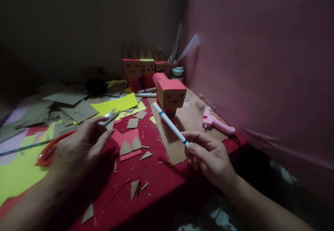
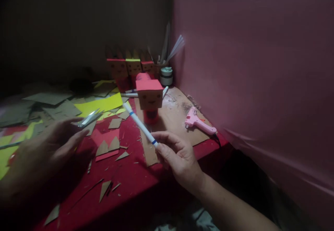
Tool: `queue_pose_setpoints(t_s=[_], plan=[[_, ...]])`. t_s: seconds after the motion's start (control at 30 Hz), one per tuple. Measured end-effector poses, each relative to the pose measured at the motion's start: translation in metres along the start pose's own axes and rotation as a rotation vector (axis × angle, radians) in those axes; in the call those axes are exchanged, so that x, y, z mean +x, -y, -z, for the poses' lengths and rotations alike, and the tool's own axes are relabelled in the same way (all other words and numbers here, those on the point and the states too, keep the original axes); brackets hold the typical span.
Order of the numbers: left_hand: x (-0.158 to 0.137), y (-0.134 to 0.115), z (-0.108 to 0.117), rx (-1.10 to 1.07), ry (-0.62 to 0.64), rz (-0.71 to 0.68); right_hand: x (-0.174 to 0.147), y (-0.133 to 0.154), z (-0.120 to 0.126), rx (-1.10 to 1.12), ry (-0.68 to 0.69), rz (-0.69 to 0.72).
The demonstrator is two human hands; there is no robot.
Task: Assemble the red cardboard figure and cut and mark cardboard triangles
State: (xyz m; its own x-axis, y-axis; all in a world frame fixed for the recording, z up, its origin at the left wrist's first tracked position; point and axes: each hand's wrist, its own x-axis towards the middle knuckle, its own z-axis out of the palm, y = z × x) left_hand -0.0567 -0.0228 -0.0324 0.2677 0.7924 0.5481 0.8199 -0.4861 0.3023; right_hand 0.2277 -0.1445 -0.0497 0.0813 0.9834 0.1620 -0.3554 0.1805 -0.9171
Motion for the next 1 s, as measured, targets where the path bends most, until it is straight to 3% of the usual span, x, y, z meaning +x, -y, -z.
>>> queue_pose_setpoints(t_s=[0.07, 0.23, 0.33, 0.6, 0.77, 1.0], plan=[[0.000, -0.007, 0.000, -0.120, 0.006, -0.025, 0.004, -0.003, -0.004, -0.006, 0.059, -0.083], [-0.005, -0.014, -0.007, -0.025, -0.027, -0.511, 0.017, -0.008, -0.017, -0.038, 0.096, -0.189], [-0.007, -0.019, -0.007, 0.058, -0.111, -0.662, 0.023, -0.007, -0.025, -0.040, 0.040, -0.202], [-0.007, -0.028, -0.003, 0.045, -0.096, -0.634, 0.035, -0.005, -0.034, 0.089, -0.143, -0.209], [-0.011, -0.030, -0.005, 0.052, -0.071, -0.616, 0.040, -0.006, -0.037, 0.314, -0.104, -0.187], [-0.014, -0.029, -0.008, 0.034, -0.071, -0.627, 0.042, -0.012, -0.045, 0.239, -0.006, -0.261]])
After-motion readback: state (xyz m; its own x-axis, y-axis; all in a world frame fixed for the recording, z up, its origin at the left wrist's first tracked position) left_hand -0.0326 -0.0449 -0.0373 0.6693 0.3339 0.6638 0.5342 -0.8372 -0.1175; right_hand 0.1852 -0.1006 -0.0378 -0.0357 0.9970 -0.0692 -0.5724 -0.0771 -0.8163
